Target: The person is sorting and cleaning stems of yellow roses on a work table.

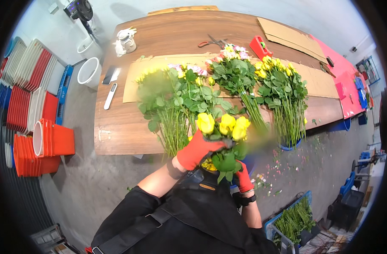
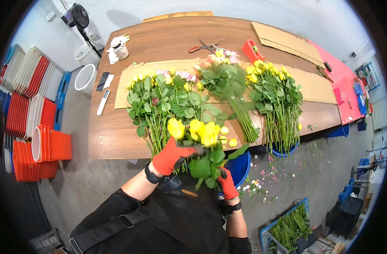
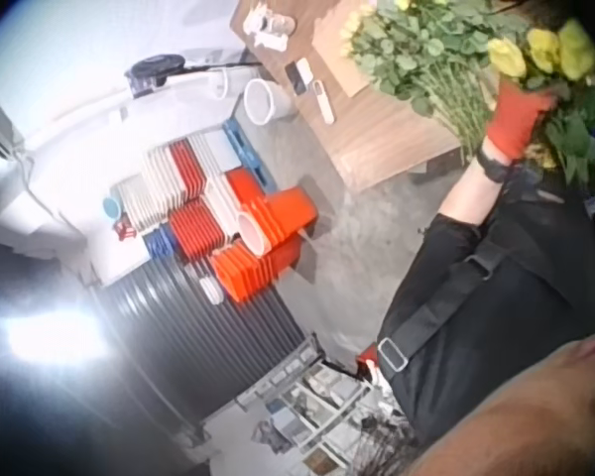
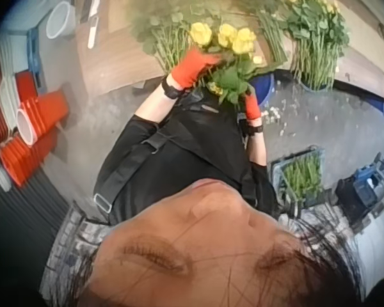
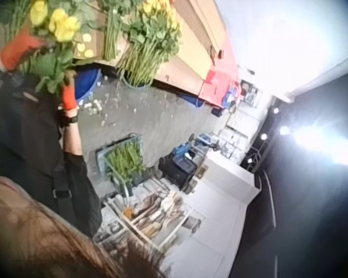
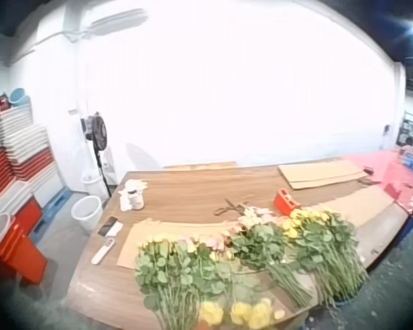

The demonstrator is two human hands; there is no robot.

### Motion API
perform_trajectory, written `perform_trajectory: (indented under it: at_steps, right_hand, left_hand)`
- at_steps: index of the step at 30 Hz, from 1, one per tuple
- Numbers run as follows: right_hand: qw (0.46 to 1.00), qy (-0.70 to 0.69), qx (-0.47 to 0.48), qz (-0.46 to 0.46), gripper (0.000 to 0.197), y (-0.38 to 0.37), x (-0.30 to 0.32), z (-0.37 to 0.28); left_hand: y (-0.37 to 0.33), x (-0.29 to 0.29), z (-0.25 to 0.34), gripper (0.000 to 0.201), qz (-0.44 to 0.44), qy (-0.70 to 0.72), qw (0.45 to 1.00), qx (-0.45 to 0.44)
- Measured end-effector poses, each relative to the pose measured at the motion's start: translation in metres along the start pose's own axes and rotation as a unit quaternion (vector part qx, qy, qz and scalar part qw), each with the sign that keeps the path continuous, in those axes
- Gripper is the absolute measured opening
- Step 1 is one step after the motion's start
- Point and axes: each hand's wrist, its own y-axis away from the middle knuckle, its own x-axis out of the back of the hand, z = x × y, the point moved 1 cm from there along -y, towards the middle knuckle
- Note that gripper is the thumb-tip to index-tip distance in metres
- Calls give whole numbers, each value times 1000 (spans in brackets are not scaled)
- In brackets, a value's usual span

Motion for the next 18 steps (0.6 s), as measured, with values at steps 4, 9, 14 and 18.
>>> perform_trajectory:
  at_steps: [4, 9, 14, 18]
  right_hand:
    - [990, -100, -33, 95, 36, 12, 32, 81]
    - [998, -37, -37, 35, 39, 23, 16, 27]
    - [984, 147, 94, 32, 43, 31, 28, 42]
    - [999, 36, 12, -25, 45, 36, 13, 22]
  left_hand:
    - [21, -31, -11, 74, -32, -96, 994, 26]
    - [24, -32, -18, 69, -49, -64, 995, 61]
    - [21, -48, -16, 62, -96, -29, 991, 90]
    - [26, -49, -22, 46, -29, -35, 995, 87]
